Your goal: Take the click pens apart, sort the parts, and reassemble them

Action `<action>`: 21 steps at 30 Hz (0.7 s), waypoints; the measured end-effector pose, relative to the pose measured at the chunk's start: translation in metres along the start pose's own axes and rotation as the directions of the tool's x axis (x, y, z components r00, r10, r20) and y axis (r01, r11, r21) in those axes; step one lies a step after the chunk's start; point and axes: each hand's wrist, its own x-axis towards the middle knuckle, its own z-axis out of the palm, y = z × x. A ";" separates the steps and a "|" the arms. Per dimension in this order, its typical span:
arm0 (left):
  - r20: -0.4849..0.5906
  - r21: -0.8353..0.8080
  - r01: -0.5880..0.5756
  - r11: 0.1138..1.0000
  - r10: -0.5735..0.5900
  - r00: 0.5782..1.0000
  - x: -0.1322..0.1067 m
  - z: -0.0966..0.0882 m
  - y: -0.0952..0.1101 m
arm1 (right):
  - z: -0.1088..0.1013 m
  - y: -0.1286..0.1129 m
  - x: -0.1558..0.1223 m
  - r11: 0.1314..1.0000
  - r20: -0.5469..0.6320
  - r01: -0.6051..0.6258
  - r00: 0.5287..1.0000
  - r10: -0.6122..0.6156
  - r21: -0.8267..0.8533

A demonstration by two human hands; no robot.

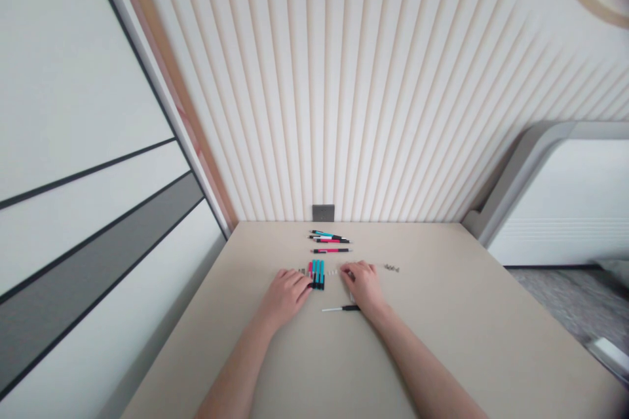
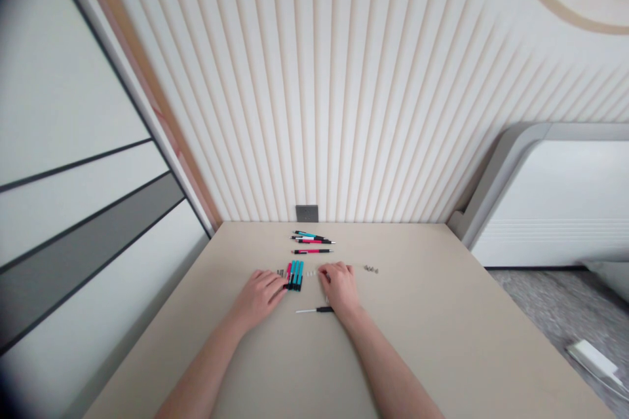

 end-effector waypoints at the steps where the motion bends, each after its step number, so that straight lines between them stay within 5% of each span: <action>1: 0.015 0.005 -0.003 1.000 0.003 1.000 0.000 0.000 0.000 | 0.000 0.000 0.000 1.000 -0.001 0.004 1.000 -0.004 0.001; 21: 0.114 0.037 0.034 0.999 -0.038 0.993 -0.002 0.006 -0.008 | 0.004 0.003 0.002 1.000 0.005 0.016 1.000 -0.016 0.025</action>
